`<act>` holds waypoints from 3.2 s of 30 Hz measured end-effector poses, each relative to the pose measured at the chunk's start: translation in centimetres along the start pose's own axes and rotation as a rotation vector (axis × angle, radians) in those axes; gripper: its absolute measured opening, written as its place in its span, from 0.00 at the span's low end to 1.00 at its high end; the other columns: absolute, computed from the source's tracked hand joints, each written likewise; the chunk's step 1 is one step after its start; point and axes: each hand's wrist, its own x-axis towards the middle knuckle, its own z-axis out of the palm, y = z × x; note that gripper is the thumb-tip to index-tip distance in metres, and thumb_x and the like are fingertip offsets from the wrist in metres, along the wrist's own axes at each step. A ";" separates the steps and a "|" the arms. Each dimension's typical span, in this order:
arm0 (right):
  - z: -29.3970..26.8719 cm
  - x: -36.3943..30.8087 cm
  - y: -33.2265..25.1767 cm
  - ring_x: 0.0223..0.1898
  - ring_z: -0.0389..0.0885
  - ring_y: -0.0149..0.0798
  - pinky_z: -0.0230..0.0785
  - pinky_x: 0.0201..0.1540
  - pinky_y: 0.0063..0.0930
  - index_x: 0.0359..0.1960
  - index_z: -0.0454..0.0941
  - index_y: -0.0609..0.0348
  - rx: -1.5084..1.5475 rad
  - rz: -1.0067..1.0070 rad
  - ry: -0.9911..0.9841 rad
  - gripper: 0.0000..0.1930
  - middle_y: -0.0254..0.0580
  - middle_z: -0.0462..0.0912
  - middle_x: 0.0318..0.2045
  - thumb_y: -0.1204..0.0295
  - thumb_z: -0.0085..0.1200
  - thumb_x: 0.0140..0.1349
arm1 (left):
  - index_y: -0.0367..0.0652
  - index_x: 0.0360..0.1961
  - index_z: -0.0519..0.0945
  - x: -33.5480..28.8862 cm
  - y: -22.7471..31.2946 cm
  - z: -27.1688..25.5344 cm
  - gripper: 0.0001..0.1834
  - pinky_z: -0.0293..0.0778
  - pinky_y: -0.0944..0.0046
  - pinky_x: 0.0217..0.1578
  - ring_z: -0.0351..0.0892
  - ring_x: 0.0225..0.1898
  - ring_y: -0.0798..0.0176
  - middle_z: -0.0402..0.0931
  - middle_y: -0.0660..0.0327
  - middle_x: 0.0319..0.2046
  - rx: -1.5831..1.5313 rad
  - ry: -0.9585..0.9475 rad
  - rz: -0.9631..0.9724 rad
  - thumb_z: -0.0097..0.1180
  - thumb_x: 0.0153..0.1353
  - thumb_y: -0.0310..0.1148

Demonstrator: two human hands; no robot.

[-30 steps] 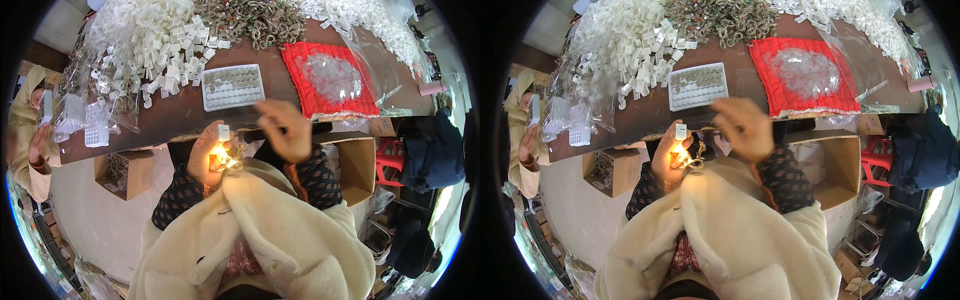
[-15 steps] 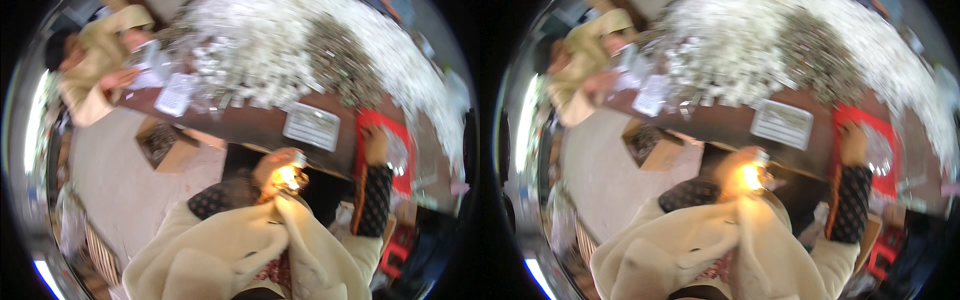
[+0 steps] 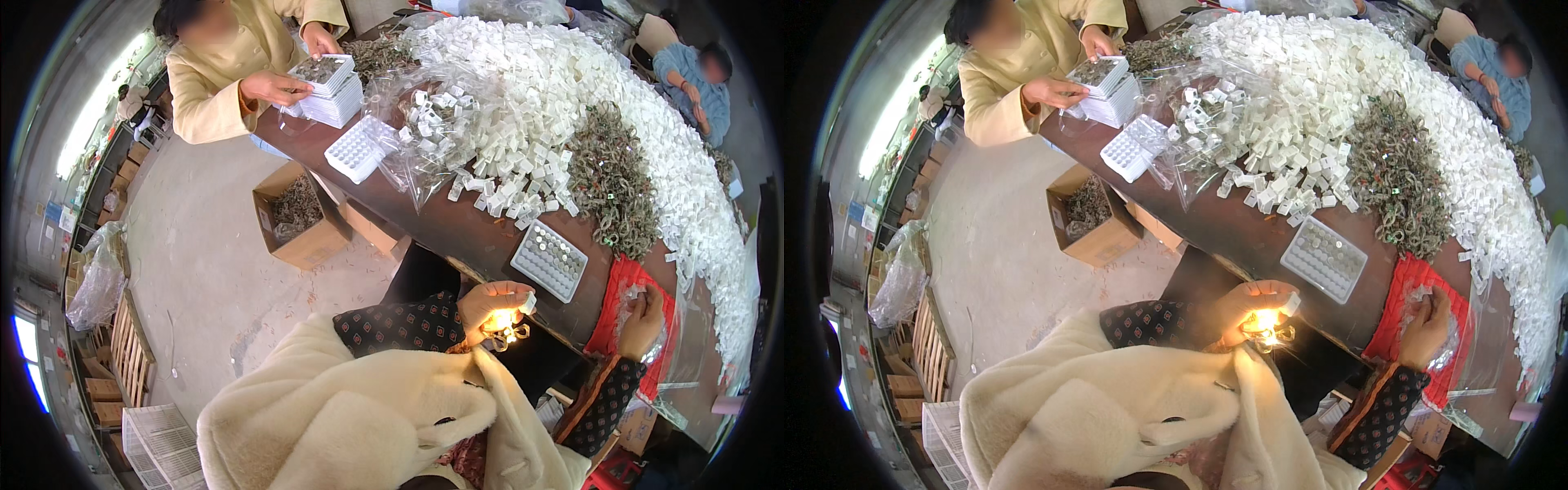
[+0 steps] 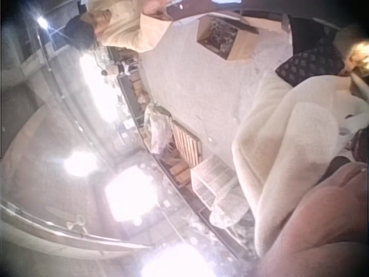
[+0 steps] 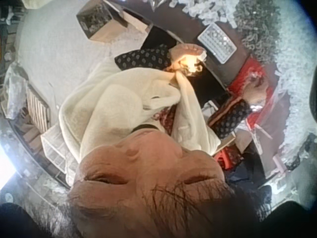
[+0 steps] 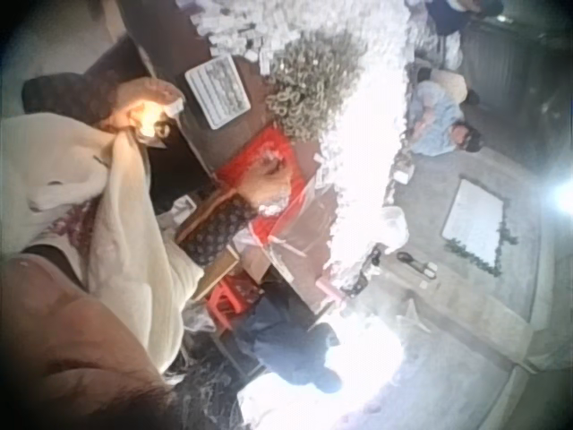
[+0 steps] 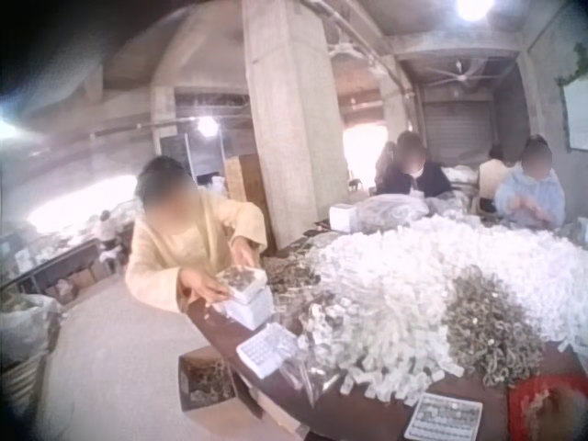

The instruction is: The person assembles small electronic components by inserting metal pieces into white plastic housings and testing them with a light source. They repeatedly pick up parts, insert them, and place the finished units into a tray.

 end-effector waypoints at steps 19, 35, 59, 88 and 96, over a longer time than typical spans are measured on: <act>5.3 -11.3 -14.6 0.39 0.84 0.36 0.74 0.44 0.26 0.39 0.78 0.65 0.476 -0.190 -0.285 0.05 0.49 0.85 0.38 0.83 0.53 0.63 | 0.42 0.44 0.77 -1.6 0.4 1.3 0.11 0.57 0.80 0.11 0.73 0.21 0.78 0.78 0.64 0.29 0.097 -0.017 0.204 0.62 0.62 0.31; 5.2 -11.0 -13.6 0.33 0.79 0.26 0.72 0.37 0.20 0.35 0.77 0.65 0.558 -0.064 -0.424 0.04 0.44 0.86 0.38 0.85 0.54 0.61 | 0.40 0.40 0.77 -1.8 0.4 0.8 0.08 0.63 0.78 0.18 0.73 0.22 0.76 0.79 0.62 0.27 0.160 -0.019 0.171 0.62 0.63 0.30; 7.5 -9.1 -14.5 0.36 0.80 0.28 0.73 0.41 0.21 0.46 0.75 0.66 0.972 0.234 -0.618 0.07 0.41 0.81 0.43 0.77 0.50 0.69 | 0.47 0.49 0.74 -3.7 9.2 -0.4 0.10 0.57 0.81 0.13 0.74 0.29 0.71 0.77 0.55 0.42 0.278 0.050 0.198 0.51 0.69 0.33; 8.5 -10.9 -13.2 0.34 0.81 0.27 0.73 0.39 0.20 0.42 0.76 0.69 0.881 0.276 -0.701 0.06 0.40 0.81 0.35 0.80 0.51 0.67 | 0.45 0.34 0.76 3.1 13.8 -3.6 0.10 0.76 0.53 0.30 0.80 0.31 0.51 0.74 0.57 0.34 2.331 0.750 0.807 0.62 0.56 0.37; 8.8 -10.9 -13.2 0.36 0.80 0.28 0.73 0.41 0.21 0.43 0.76 0.69 0.842 0.240 -0.747 0.07 0.41 0.82 0.37 0.79 0.49 0.68 | 0.45 0.30 0.78 4.3 15.9 -7.9 0.06 0.77 0.53 0.34 0.78 0.37 0.52 0.75 0.58 0.32 2.317 0.841 0.906 0.60 0.54 0.34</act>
